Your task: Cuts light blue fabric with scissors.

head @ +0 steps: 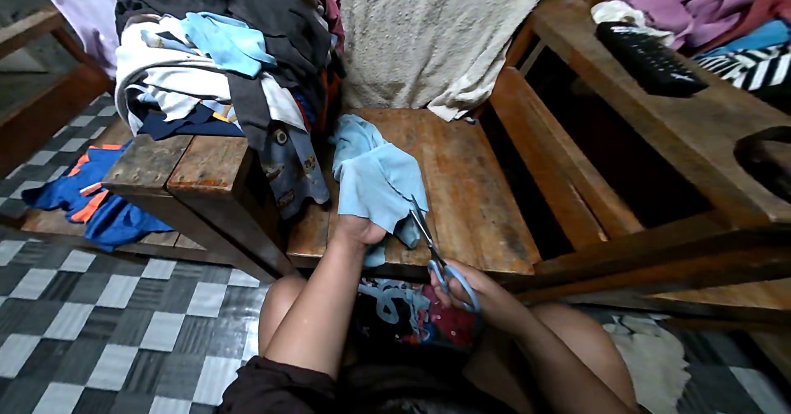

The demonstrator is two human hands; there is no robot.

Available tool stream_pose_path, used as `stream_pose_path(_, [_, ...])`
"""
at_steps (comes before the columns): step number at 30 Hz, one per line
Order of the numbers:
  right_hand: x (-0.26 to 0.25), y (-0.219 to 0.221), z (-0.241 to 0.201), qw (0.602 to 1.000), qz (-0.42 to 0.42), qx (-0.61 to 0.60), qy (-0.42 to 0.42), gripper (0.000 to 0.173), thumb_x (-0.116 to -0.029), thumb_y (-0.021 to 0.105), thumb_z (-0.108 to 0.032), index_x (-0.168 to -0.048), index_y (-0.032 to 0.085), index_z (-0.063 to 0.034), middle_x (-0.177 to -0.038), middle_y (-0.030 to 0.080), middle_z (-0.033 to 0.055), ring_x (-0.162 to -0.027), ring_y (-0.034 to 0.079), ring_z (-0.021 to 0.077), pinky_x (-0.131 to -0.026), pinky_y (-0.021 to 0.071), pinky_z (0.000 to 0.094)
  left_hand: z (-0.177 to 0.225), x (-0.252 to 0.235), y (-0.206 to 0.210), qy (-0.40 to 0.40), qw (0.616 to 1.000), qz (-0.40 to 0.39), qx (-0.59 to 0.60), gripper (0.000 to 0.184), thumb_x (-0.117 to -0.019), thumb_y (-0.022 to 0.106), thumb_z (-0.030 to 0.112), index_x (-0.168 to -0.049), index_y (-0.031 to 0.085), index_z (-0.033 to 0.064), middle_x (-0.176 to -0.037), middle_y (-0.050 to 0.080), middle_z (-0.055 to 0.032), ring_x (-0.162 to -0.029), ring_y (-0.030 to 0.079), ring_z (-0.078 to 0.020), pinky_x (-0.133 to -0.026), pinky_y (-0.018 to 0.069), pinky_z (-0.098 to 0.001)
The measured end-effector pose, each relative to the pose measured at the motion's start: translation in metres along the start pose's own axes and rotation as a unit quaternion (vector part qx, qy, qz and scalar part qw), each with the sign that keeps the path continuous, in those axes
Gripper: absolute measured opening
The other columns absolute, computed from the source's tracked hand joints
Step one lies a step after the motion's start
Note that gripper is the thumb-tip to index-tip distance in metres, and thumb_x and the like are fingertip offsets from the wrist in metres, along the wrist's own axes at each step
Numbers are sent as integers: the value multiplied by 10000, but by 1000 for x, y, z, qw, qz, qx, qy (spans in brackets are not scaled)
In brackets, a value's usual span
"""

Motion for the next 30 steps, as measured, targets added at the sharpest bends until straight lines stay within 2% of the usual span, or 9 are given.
stream_pose_path(2, [-3, 2, -1, 1000, 7, -13, -9, 596, -849, 610, -741, -1015, 561, -171, -709, 554, -168, -595, 503, -68, -564, 421, 111, -4, 5, 7, -6, 999, 34, 10, 506, -1087, 169, 423, -1072, 596, 153, -910, 665, -25, -855, 649, -113, -750, 561, -300])
stream_pose_path(3, [-4, 4, -2, 1000, 16, -16, -11, 582, -860, 611, -721, -1022, 559, -164, -712, 552, -169, -594, 496, -70, -561, 414, 110, -8, 8, 9, 3, 999, 40, 27, 502, -1087, 199, 449, -1071, 611, 162, -917, 679, -21, -865, 662, -117, -766, 568, -305])
stream_pose_path(4, [-5, 6, -4, 999, 26, -20, -15, 560, -874, 608, -696, -1029, 557, -160, -715, 553, -174, -593, 494, -76, -559, 412, 107, -15, 8, 8, 15, 998, 36, 54, 471, -1058, 322, 500, -1045, 667, 181, -924, 731, -17, -876, 707, -131, -779, 595, -327])
stream_pose_path(7, [-9, 10, -4, 997, 51, -38, -34, 576, -890, 585, -706, -1048, 544, -153, -714, 557, -180, -572, 478, -86, -538, 399, 96, -33, 9, 5, 47, 996, 4, 79, 361, -1005, 473, 497, -1056, 679, 206, -969, 744, -7, -939, 713, -140, -833, 595, -354])
stream_pose_path(10, [-12, 13, -3, 994, 67, -60, -57, 569, -908, 555, -710, -1048, 542, -159, -713, 554, -171, -569, 480, -80, -541, 407, 95, -43, 8, 3, 57, 994, -28, 93, 377, -886, 666, 537, -1054, 716, 203, -982, 752, -11, -956, 715, -145, -852, 591, -355])
stream_pose_path(14, [-13, 14, -3, 991, 78, -80, -71, 563, -907, 553, -710, -1053, 547, -167, -712, 555, -170, -567, 483, -81, -543, 411, 91, -46, 6, 3, 65, 992, -43, 100, 418, -802, 751, 536, -1030, 717, 188, -959, 753, -29, -919, 723, -166, -809, 600, -361])
stream_pose_path(21, [-13, 13, -6, 990, 85, -88, -76, 555, -896, 562, -716, -1021, 552, -175, -700, 537, -175, -566, 475, -79, -544, 402, 92, -46, 7, 3, 52, 991, -54, 112, 453, -759, 800, 518, -1043, 719, 175, -985, 755, -40, -947, 724, -174, -832, 599, -367])
stream_pose_path(25, [-12, 14, -6, 989, 93, -90, -72, 483, -923, 595, -645, -1025, 558, -174, -701, 537, -178, -586, 493, -73, -574, 423, 98, -44, 6, 5, 50, 992, -58, 100, 536, -717, 816, 559, -1066, 707, 166, -997, 749, -51, -935, 722, -199, -793, 603, -390])
stream_pose_path(30, [-11, 15, -7, 989, 97, -84, -72, 420, -927, 628, -595, -1011, 571, -188, -697, 545, -184, -599, 515, -72, -597, 446, 102, -39, 5, 7, 51, 992, -70, 96, 483, -772, 775, 542, -1038, 716, 143, -977, 748, -69, -915, 727, -221, -786, 609, -406])
Point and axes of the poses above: each hand's wrist, its own x-axis away from the middle knuckle, its own y-axis out of the palm, z = x × y, the point moved 2 cm from there along -x, towards the middle knuckle
